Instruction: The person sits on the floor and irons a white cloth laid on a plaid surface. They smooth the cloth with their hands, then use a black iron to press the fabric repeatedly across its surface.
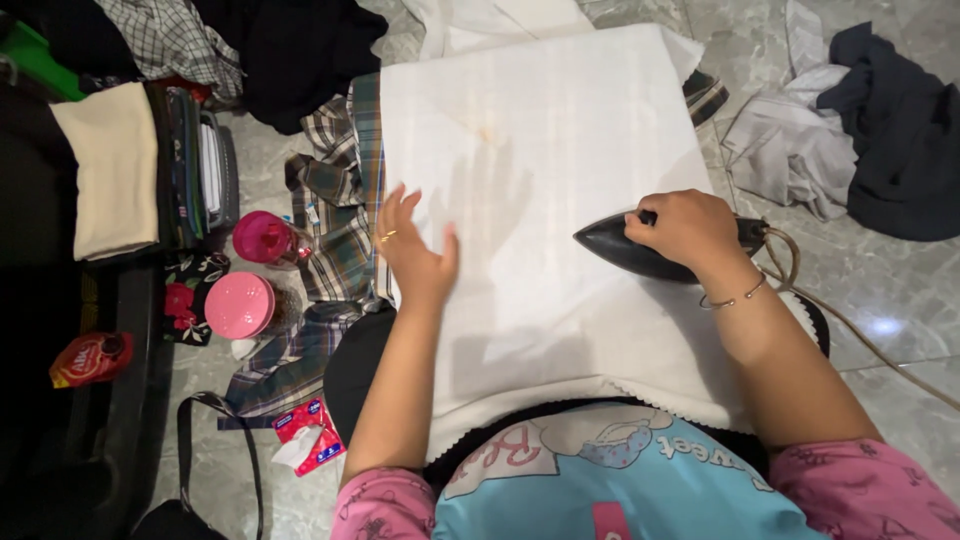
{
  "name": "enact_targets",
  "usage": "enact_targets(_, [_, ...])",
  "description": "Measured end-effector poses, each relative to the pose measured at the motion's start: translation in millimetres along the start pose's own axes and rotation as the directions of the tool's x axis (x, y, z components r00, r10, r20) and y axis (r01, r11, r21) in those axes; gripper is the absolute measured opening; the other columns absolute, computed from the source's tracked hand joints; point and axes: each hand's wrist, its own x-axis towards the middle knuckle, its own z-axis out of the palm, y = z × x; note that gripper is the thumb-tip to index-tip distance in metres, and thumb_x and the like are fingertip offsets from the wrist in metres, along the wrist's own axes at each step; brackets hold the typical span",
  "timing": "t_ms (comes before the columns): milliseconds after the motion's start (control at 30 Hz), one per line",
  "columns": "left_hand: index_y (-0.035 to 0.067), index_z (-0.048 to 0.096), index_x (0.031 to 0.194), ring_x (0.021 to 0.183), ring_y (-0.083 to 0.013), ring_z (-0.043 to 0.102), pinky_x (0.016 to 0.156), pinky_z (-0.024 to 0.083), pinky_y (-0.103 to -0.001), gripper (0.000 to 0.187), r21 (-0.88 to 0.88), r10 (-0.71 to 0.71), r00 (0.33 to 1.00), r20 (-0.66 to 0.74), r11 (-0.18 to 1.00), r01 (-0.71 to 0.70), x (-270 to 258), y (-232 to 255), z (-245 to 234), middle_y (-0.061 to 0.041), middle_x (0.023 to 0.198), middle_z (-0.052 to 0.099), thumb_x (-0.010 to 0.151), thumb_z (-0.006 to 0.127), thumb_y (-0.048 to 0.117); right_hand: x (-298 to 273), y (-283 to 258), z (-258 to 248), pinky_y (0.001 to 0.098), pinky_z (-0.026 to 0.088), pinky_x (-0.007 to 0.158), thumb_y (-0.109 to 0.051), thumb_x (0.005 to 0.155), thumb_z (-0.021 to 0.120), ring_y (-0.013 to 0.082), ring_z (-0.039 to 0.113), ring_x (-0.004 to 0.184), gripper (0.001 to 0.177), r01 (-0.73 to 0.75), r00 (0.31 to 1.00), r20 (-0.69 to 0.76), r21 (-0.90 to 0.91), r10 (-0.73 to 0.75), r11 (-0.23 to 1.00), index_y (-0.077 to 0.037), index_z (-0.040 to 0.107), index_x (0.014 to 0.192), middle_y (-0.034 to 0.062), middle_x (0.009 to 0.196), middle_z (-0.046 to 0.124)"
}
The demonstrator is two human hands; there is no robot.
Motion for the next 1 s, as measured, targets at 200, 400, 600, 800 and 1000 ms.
enact_targets(200, [0.017, 0.022, 0.167, 0.157, -0.0506, -0.011, 0.123, -0.007, -0.065, 0.110, 0.084, 0.017, 0.870, 0.493, 0.994, -0.067, -32.1, 59.9, 10.0, -0.026, 0.173, -0.002, 0.084, 0.071, 0.069, 1.5, 6.3, 5.1, 0.0466, 0.058, 0.085, -0.054, 0.100, 0.049, 0.0376, 0.074, 0.097, 0.052, 0.036, 0.999, -0.020, 0.064, -0.035, 0.997, -0.014, 0.080, 0.110, 0.0186, 0.093, 0.078])
enact_targets(400, [0.028, 0.023, 0.167, 0.159, -0.0454, -0.001, 0.126, 0.001, -0.065, 0.105, -0.001, 0.222, 0.733, 0.643, 0.958, -0.288, -67.1, 87.3, 22.1, -0.018, 0.175, 0.003, 0.083, 0.055, 0.083, -2.5, 8.1, 10.8, 0.0440, 0.058, 0.084, -0.055, 0.102, 0.051, 0.0344, 0.074, 0.096, 0.052, 0.037, 0.994, -0.103, 0.064, -0.030, 0.997, -0.013, 0.080, 0.109, 0.0169, 0.091, 0.078])
enact_targets(600, [0.034, 0.029, 0.164, 0.158, -0.0437, 0.016, 0.125, 0.015, -0.064, 0.101, -0.084, 0.381, 0.677, 0.630, 0.900, -0.428, -96.9, 96.1, 20.5, -0.015, 0.172, 0.020, 0.081, 0.045, 0.089, 2.4, 10.4, 17.2, 0.0384, 0.058, 0.076, -0.059, 0.104, 0.055, 0.0292, 0.075, 0.088, 0.049, -0.024, 0.972, -0.232, 0.022, 0.029, 0.999, -0.015, 0.078, 0.099, 0.0099, 0.084, 0.077])
enact_targets(800, [0.035, 0.040, 0.160, 0.154, -0.0414, 0.030, 0.123, 0.024, -0.061, 0.089, -0.188, 0.486, 0.697, 0.528, 0.867, -0.462, -108.9, 98.9, -11.8, -0.012, 0.170, 0.030, 0.085, 0.048, 0.083, 27.1, 25.7, 37.5, 0.0391, 0.057, 0.067, -0.061, 0.102, 0.059, 0.0299, 0.076, 0.078, 0.047, -0.067, 0.918, -0.393, -0.042, 0.045, 0.997, -0.018, 0.075, 0.095, 0.0073, 0.077, 0.075])
enact_targets(1000, [0.032, 0.057, 0.147, 0.134, -0.0281, 0.053, 0.113, 0.037, -0.051, 0.064, -0.182, 0.438, 0.725, 0.531, 0.895, -0.408, -127.0, 34.1, -31.5, -0.002, 0.150, 0.055, 0.091, 0.054, 0.064, 53.1, 38.9, 46.9, 0.0398, 0.056, 0.063, -0.060, 0.102, 0.063, 0.0299, 0.075, 0.073, 0.044, -0.105, 0.861, -0.504, -0.039, 0.071, 0.994, -0.019, 0.074, 0.094, 0.0059, 0.073, 0.072])
